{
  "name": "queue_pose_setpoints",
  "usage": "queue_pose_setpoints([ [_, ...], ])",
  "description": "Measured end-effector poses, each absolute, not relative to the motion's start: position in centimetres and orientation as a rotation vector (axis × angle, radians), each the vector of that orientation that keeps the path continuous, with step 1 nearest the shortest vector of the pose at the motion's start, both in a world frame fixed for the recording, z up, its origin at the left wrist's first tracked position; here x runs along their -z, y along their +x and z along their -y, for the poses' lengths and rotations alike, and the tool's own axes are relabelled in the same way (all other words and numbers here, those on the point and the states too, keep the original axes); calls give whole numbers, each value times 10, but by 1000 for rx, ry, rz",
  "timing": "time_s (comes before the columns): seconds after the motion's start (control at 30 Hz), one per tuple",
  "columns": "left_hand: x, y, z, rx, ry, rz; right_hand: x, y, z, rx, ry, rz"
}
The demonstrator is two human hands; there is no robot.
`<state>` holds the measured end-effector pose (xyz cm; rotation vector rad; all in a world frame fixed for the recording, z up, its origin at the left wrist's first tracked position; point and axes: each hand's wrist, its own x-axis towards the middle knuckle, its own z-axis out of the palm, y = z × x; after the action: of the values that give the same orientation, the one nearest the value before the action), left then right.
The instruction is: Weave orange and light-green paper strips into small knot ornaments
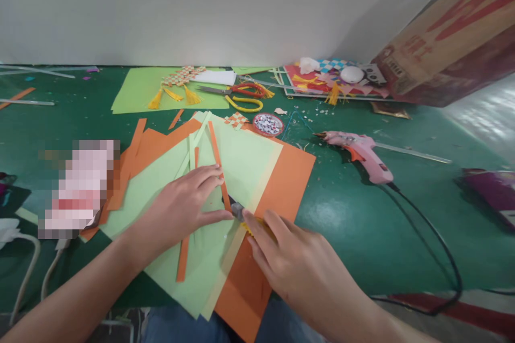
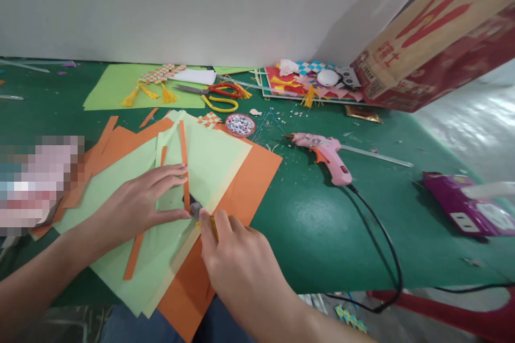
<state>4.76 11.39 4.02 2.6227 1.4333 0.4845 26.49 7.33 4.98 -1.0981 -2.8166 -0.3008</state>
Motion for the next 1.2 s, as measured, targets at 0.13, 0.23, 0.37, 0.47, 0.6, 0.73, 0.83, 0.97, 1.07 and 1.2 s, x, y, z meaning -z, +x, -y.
queue_pose_setpoints([
  [0.13,-40,48,-114,-509,2633,-1414,-49,263,-77,344,-1092,2778],
  [0.23,-40,48,-114,-540,2653,-1403,-47,260,-80,367,-1111,2718],
  [0.37,-39,48,-114,-539,2677,-1393,-48,256,-85,377,-1158,2671],
  [0.47,-39,48,-114,-532,2685,-1399,-49,254,-89,374,-1182,2670],
  [0.6,-40,48,-115,-540,2711,-1392,-48,253,-91,385,-1184,2654],
  [0.73,-42,48,-115,-533,2768,-1319,-47,255,-86,372,-1154,2665],
  [0.83,-44,48,-115,-535,2824,-1250,-48,258,-79,357,-1138,2687],
  [0.97,-46,50,-115,-546,2891,-1174,-49,261,-73,348,-1097,2737],
  [1.07,-46,50,-116,-559,2883,-1176,-49,262,-74,333,-1094,2766],
  [1.2,-46,50,-117,-562,2835,-1168,-48,262,-74,308,-1112,2799],
])
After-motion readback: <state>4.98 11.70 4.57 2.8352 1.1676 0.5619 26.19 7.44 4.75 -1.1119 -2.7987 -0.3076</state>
